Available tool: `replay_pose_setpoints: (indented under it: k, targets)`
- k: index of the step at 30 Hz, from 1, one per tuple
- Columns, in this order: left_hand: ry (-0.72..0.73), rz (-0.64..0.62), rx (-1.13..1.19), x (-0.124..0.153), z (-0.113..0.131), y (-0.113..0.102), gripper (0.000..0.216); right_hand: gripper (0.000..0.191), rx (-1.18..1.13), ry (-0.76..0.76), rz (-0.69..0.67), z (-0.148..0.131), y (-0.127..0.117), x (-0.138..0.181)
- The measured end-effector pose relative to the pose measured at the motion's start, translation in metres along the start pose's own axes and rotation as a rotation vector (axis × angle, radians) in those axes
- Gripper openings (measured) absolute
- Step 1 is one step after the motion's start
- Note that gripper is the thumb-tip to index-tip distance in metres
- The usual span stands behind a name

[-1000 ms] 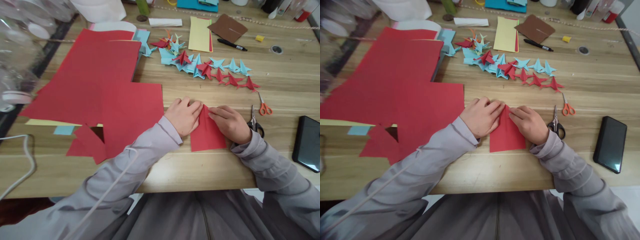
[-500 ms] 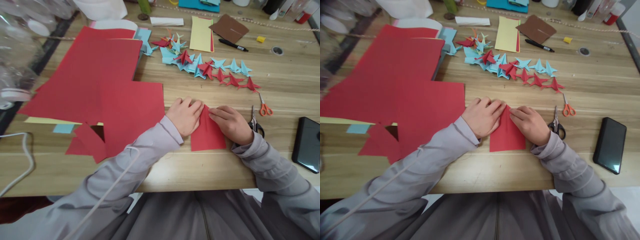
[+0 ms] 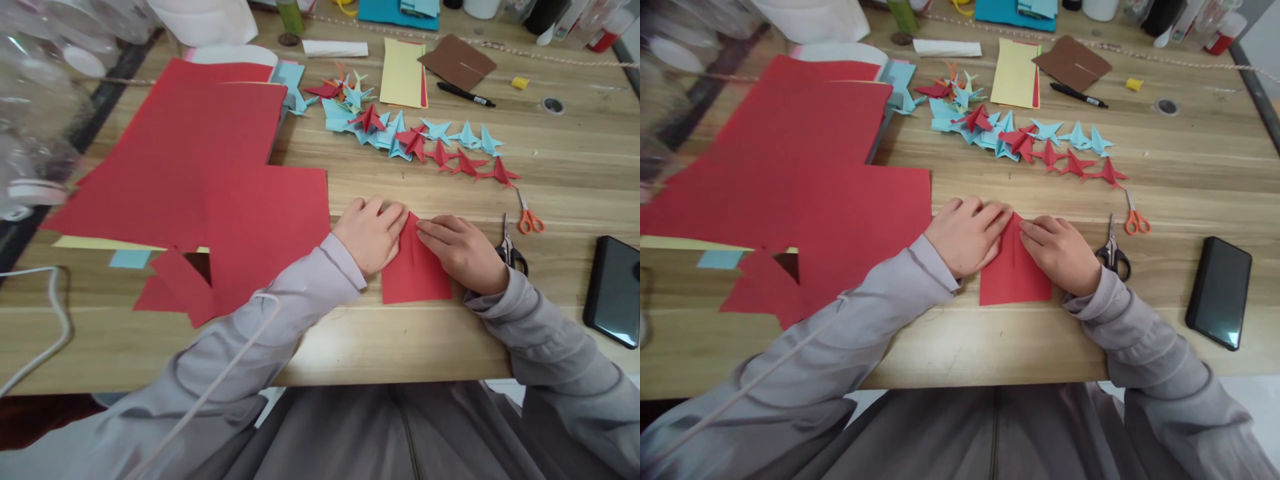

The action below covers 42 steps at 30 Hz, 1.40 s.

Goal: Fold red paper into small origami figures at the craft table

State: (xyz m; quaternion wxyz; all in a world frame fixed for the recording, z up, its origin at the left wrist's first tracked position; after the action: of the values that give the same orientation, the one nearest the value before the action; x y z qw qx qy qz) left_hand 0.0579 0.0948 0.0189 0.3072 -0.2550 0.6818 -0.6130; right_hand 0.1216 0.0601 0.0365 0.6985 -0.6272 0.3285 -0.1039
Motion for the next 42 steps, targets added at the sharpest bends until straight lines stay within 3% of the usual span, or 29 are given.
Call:
replay_pose_setpoints:
  k: [42]
  targets:
    - [-0.015,0.060,-0.016,0.0011,-0.0005,-0.0056,0.054,0.031,0.011,0.002,-0.034,-0.0008,0.0011,-0.0016]
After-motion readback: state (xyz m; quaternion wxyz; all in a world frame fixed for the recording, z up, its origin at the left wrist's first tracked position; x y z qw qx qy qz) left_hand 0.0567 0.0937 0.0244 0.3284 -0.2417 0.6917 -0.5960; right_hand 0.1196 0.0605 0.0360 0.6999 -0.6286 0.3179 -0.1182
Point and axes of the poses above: each hand's wrist, its own x-axis away from the middle knuckle, its own y-axis out of the palm, z = x × y, the point moved 10 cm from there along -x, towards the middle knuckle, and after that the axes turned 4 degrees about -y, right-handed, at the moved point
